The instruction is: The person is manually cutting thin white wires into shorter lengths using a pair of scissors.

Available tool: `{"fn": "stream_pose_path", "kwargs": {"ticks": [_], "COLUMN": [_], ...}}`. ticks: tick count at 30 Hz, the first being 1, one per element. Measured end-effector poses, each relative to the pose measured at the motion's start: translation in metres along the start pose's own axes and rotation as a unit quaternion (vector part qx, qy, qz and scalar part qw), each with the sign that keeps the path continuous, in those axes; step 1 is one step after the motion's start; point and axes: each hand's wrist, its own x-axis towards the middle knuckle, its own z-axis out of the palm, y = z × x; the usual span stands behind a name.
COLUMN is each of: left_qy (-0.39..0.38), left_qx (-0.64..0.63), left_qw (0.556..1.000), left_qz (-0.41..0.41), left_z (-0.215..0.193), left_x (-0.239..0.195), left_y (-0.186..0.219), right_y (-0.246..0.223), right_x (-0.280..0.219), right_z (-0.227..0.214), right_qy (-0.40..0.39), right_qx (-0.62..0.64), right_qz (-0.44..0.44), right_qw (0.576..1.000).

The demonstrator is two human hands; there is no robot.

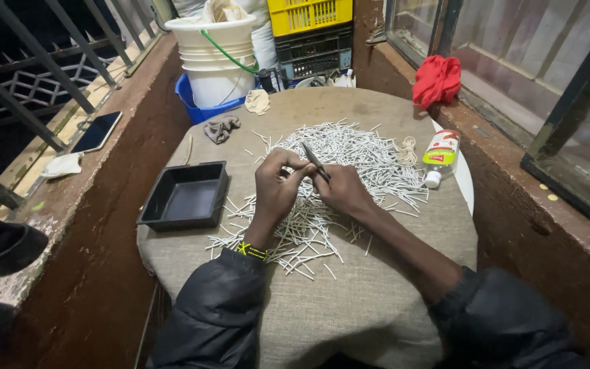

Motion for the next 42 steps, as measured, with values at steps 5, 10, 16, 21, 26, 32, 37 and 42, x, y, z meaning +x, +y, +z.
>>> {"fn": "stream_pose_path", "kwargs": {"ticks": [5, 10, 16, 21, 26, 32, 37, 42], "left_qy": [-0.006, 0.016, -0.001, -0.008, 0.001, -0.006, -0.016, 0.015], "left_qx": [-0.005, 0.003, -0.034, -0.016, -0.023, -0.076, -0.091, -0.124], "left_qw": [1.0, 1.0, 0.999, 1.0, 1.0, 0.997, 0.996, 0.991], "left_qz": [0.003, 0.018, -0.009, -0.014, 0.015, -0.001, 0.003, -0.04], "left_z": [-0.004, -0.011, -0.008, -0.01, -0.011, -0.011, -0.01, -0.009], "left_x": [-0.001, 0.001, -0.002, -0.001, -0.001, -0.002, -0.001, -0.002], "left_y": [-0.007, -0.007, -0.023, -0.029, -0.018, -0.01, -0.004, -0.009], "right_y": [-0.018, -0.049, -0.014, -0.023, -0.044, -0.025, -0.036, -0.021], "right_x": [-0.001, -0.01, -0.007, -0.017, -0.013, -0.009, -0.011, -0.013], "right_z": [-0.008, -0.024, -0.005, -0.005, -0.023, -0.019, -0.028, -0.023], "right_qy": [0.006, -0.048, -0.046, -0.049, -0.049, -0.076, -0.067, -0.091], "right_qx": [-0.023, -0.019, -0.02, -0.078, -0.121, -0.144, -0.118, -0.021], "right_qz": [-0.018, 0.022, 0.041, 0.029, -0.026, -0.018, -0.026, -0.05], "right_qw": [1.0, 0.998, 0.998, 0.995, 0.991, 0.987, 0.99, 0.994]}}
